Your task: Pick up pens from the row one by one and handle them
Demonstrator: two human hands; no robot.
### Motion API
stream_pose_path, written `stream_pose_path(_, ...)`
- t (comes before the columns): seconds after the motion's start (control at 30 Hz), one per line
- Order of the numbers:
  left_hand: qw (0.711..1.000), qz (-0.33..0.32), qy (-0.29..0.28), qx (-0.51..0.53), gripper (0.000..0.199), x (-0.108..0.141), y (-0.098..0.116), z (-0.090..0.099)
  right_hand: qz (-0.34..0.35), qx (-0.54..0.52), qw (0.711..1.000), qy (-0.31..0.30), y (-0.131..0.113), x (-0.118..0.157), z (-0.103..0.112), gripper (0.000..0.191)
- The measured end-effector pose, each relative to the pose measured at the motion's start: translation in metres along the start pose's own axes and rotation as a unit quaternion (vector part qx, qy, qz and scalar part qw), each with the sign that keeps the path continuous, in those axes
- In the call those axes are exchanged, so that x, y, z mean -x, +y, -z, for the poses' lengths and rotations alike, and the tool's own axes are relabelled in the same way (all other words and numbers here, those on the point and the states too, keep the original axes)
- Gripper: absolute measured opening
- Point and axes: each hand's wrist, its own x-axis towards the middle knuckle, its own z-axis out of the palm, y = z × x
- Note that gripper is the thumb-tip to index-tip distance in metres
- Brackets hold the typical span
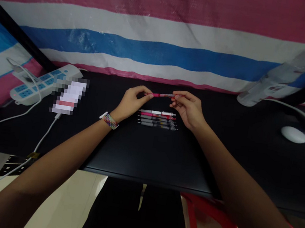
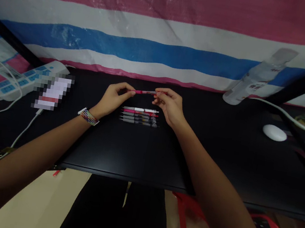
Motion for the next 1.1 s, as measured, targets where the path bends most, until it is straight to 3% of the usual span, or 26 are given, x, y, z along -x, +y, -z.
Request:
stream_pose_path(0.1,1.0,-0.018,0.015,0.007,0.012,0.0,0.002,0.0,-0.002,0.001,1.0,0.003,-0.001,0.0,0.0,0.011)
stream_pose_path(0.5,0.999,-0.034,0.022,-0.002,0.009,0.001,0.01,0.002,-0.012,-0.004,1.0,0.009,-0.003,0.0,-0.001,0.01)
stream_pose_path(0.6,0.999,-0.015,0.024,0.018,0.01,0.001,0.01,0.0,-0.02,-0.028,0.999,0.0,-0.008,0.001,-0.002,0.016)
stream_pose_path(0.83,0.998,-0.004,0.032,0.045,0.012,0.0,0.008,-0.002,-0.111,-0.111,0.985,-0.071,-0.019,0.005,0.0,0.041)
stream_pose_path(1.1,0.998,-0.009,0.029,0.049,0.01,0.0,0.008,-0.002,-0.086,-0.117,0.988,-0.059,-0.011,0.001,0.005,0.024)
